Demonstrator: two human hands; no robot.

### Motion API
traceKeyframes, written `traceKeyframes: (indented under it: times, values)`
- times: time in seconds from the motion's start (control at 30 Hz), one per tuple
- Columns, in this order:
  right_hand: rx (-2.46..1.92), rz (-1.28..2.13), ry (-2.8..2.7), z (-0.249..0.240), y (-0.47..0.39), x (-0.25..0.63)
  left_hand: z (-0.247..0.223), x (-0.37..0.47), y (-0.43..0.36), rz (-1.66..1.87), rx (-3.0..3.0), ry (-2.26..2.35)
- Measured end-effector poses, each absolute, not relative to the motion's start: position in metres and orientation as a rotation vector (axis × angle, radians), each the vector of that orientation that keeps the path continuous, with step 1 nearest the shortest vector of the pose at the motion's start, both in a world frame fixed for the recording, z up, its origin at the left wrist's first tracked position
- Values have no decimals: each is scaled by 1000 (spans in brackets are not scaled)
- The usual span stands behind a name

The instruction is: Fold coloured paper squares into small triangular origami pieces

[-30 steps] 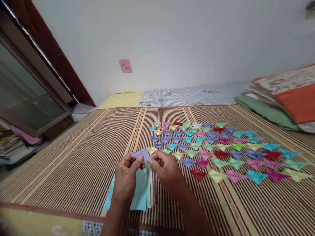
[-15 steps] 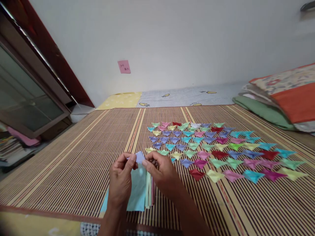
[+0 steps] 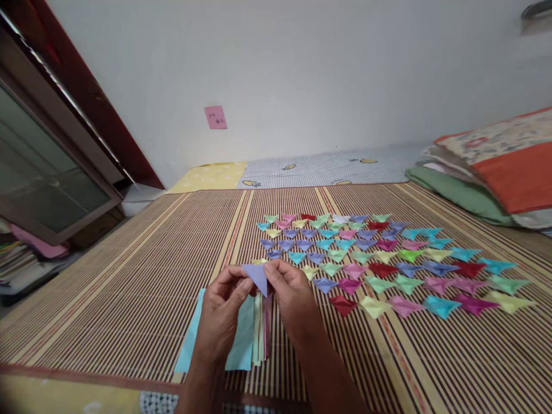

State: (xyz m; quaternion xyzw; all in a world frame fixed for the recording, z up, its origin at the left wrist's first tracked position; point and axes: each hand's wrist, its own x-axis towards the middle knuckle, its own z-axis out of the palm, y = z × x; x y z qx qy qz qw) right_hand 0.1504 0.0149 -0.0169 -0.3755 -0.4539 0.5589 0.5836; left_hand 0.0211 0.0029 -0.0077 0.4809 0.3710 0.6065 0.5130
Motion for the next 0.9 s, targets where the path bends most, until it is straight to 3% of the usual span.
traceKeyframes:
  times: [0.7,0.9]
  values:
    - [-757,1380,-969,-27,21,145,-9,28,-4,1498,1387,1060]
    - [-872,1141,-1108,-19,17,147,-10,32,-4,1536,1536,1219]
